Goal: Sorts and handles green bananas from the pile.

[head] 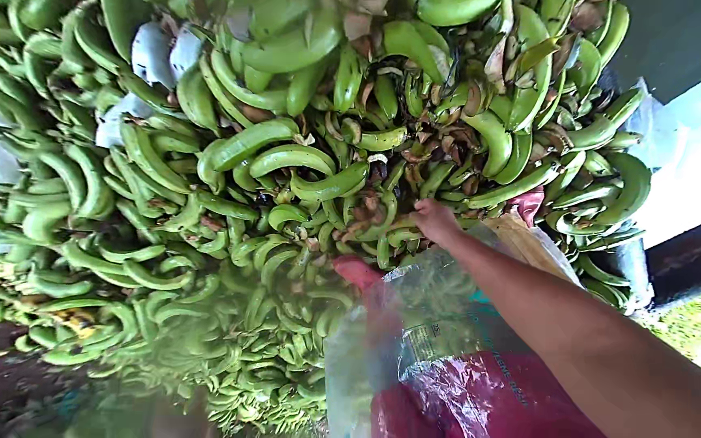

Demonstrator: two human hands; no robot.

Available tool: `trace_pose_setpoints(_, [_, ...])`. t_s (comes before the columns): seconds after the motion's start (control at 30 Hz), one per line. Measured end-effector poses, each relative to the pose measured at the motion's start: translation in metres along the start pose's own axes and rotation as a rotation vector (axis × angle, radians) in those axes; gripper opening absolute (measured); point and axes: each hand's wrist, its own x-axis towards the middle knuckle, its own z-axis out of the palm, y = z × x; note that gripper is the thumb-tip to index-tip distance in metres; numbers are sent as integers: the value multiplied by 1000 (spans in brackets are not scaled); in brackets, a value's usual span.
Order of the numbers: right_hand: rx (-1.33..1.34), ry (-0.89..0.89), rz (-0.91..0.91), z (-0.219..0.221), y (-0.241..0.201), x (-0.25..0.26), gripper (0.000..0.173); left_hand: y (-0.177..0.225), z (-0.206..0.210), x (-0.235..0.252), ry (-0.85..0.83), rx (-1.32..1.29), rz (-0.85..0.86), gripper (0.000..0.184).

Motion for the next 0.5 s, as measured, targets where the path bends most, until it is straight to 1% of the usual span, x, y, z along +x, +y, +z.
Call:
trace_pose_setpoints(0.03, [65, 80, -34, 8, 19, 24, 45, 63, 22, -2, -115, 5, 149, 69])
trace_pose_setpoints(0.07, [129, 81, -20, 13, 29, 43, 45, 121, 46, 0, -211, 50, 316, 64])
trace_pose_setpoints(0.1, [182, 69, 19, 17, 33, 55, 46, 172, 69, 3, -275, 110, 482, 63])
trace_pose_setpoints(0.13, [211, 56, 53, 22, 31, 64, 47, 218, 89, 8, -314, 163, 646, 68])
trace_pose_setpoints(0.2, [198, 40, 54, 28, 22, 75, 53, 300, 123, 13, -309, 256, 955, 82])
trace_pose_setpoints(0.23, [191, 25, 44, 33, 19, 80, 57, 336, 135, 14, -301, 336, 1060, 90])
trace_pose_setpoints(0.27, [202, 15, 27, 39, 16, 86, 61, 368, 145, 15, -292, 443, 1128, 98])
trace_pose_setpoints(0.33, [242, 6, -9, 50, 10, 101, 65, 414, 160, 14, -272, 712, 1150, 115])
trace_pose_setpoints(0.37, [277, 0, -6, 54, 5, 106, 67, 424, 167, 14, -262, 819, 1137, 120])
trace_pose_setpoints(0.43, [358, -1, 16, 61, 0, 112, 79, 427, 178, 18, -231, 922, 1126, 122])
trace_pose_setpoints(0.47, [387, -3, 28, 62, 0, 114, 84, 426, 180, 19, -213, 961, 1145, 118])
trace_pose_setpoints(0.5, [400, -2, 44, 64, 0, 112, 88, 422, 179, 19, -202, 991, 1189, 110])
